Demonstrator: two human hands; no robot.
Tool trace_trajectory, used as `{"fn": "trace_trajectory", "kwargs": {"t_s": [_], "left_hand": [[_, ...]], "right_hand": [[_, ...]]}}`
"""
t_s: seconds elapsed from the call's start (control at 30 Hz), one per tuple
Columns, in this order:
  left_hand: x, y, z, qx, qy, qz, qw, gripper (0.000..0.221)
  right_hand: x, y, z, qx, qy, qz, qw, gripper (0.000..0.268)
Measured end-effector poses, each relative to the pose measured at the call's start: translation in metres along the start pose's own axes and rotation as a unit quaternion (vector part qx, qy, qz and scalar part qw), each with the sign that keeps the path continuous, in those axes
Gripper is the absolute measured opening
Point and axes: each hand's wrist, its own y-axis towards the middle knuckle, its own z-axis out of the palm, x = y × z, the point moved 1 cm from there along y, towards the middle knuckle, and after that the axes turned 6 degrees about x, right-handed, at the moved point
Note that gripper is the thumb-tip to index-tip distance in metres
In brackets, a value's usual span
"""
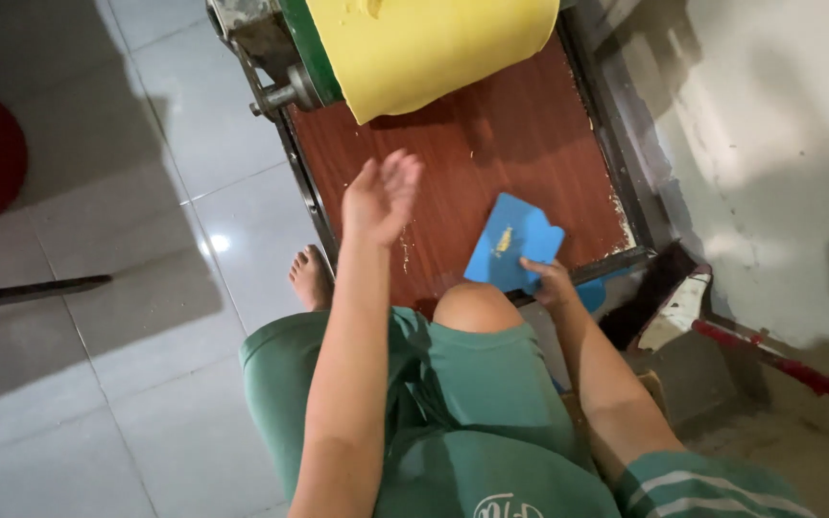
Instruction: Folding continuous dough sheets into stacks as they emerge from a roller machine, transporting the stacks to a table, and cleaning the machine bed with a scraper.
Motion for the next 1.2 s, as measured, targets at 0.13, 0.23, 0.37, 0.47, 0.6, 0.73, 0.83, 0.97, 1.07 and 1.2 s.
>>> {"fn": "trace_trajectory", "kwargs": {"t_s": [0.13,0.23,0.37,0.47,0.6,0.73,0.83,0.97,1.07,1.2], "left_hand": [[0.018,0.020,0.052,0.072,-0.026,-0.127,0.989,0.052],[0.005,0.020,0.087,0.066,0.001,-0.126,0.990,0.050],[-0.008,0.027,0.096,0.067,-0.012,-0.121,0.990,0.048],[-0.013,0.029,0.101,0.089,0.023,-0.072,0.993,0.055],[-0.016,0.036,0.094,0.025,0.005,-0.055,0.998,0.037],[-0.004,0.076,0.031,0.022,0.073,-0.120,0.990,0.035],[0.046,0.103,-0.029,-0.027,0.092,-0.134,0.986,0.027],[0.148,0.120,-0.084,-0.031,0.189,-0.185,0.964,0.021],[0.206,0.115,-0.103,-0.071,0.382,-0.219,0.895,0.027],[0.243,0.117,-0.123,0.049,0.702,-0.071,0.706,0.009]], "right_hand": [[0.014,0.010,-0.044,-0.076,-0.078,-0.013,0.994,0.096],[0.023,0.020,-0.068,-0.090,-0.108,-0.043,0.989,0.086],[0.042,0.024,-0.099,-0.095,-0.125,-0.026,0.987,0.087],[0.055,0.019,-0.092,-0.135,-0.192,0.051,0.971,0.078],[0.068,0.010,-0.078,-0.116,-0.194,0.033,0.973,0.085],[0.048,0.011,-0.065,-0.063,0.003,-0.062,0.996,0.086],[0.025,0.037,-0.076,-0.053,0.083,-0.083,0.992,0.064],[0.024,0.030,-0.068,-0.050,0.101,-0.091,0.990,0.064],[0.031,0.011,-0.048,-0.045,0.124,-0.087,0.987,0.050],[0.033,-0.002,-0.029,-0.052,0.145,-0.083,0.985,0.044]]}}
